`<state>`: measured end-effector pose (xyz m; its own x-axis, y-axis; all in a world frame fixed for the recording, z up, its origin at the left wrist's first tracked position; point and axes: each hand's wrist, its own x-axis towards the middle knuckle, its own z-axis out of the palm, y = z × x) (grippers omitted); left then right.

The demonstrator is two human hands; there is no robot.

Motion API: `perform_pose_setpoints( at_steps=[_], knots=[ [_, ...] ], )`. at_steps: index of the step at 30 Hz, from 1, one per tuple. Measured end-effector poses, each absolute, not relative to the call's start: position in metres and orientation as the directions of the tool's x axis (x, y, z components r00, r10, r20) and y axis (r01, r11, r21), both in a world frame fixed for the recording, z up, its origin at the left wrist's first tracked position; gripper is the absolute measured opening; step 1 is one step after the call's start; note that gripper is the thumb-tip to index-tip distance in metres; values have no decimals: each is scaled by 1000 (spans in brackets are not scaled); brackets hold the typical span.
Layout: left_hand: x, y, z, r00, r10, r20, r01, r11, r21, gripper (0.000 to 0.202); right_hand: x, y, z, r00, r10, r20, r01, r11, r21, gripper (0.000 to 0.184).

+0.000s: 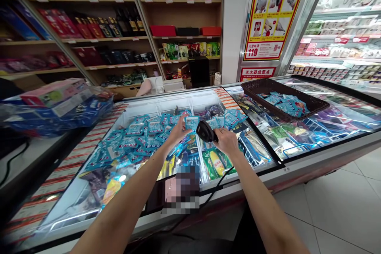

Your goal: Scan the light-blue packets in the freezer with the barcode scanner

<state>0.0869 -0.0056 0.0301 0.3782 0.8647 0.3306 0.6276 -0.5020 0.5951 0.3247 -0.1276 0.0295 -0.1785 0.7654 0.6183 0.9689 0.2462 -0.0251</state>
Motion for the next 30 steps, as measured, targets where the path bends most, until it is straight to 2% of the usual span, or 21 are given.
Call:
perform_pose_setpoints(
  at_steps=[3,6,11,21,30],
  knots=[
    [82,-12,27,335,873,353,588,-487,646,67,326,-133,23,-202,728,655,962,274,-7,25],
    [78,-18,23,335,871,360,582,-492,648,56,326,-135,17,-226,727,648,959,281,19,26],
    [75,-18,16,349,848,398,608,-528,593,52,322,-135,14,-230,741,631,963,268,36,25],
    [78,-20,17,368,807,462,668,-575,473,47,308,-136,18,-191,695,694,964,267,-3,31],
    [78,-27,22,397,778,487,685,-604,407,42,301,-142,25,-185,684,705,962,273,-13,25]
  ],
)
